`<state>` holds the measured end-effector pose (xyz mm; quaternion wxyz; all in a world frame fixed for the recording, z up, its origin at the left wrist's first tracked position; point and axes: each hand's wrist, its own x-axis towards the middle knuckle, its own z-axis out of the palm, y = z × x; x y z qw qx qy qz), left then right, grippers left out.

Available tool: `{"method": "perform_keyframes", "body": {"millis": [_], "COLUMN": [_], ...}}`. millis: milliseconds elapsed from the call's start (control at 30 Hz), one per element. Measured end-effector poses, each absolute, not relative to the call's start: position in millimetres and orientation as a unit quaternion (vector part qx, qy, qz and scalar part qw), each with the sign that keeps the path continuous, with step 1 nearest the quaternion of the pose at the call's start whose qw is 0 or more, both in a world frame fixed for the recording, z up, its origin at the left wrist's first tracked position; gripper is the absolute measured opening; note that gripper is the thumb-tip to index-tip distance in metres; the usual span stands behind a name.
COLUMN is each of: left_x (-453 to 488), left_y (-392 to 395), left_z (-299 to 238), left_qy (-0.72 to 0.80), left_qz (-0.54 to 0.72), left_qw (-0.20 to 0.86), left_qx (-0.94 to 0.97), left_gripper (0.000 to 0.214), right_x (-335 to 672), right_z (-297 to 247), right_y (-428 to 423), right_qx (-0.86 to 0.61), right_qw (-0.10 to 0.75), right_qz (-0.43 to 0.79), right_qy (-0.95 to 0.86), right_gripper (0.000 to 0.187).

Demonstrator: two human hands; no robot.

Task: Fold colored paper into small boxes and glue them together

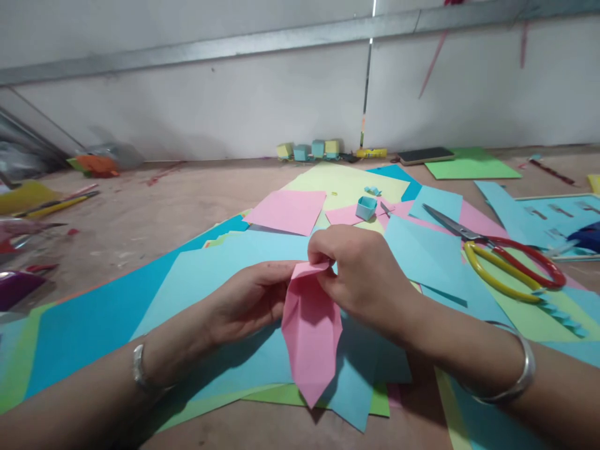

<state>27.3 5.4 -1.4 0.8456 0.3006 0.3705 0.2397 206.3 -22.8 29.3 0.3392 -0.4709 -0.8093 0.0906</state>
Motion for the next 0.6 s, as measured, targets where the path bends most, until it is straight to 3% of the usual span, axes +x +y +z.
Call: {"method": "perform_keyframes", "body": {"millis": [233,600], "left_x": [35,36], "left_y": [-1,-9], "left_z": [6,-2], "left_qy": [0.284,0.322], "left_qz": [0.250,0.289], "left_qw": [0.910,0.869], "left_qx": [0.168,0.241], "left_gripper": [0.049,0.031], "right_x": [205,206], "right_z": [34,31], "right_y": [-23,-24], "right_qx": [-0.505,-0.447], "right_qw": [0.346,0.323], "right_qz": [0.180,0.031], "right_qy": [-0.770,-0.833], "right_gripper": [0.019,0.020]}}
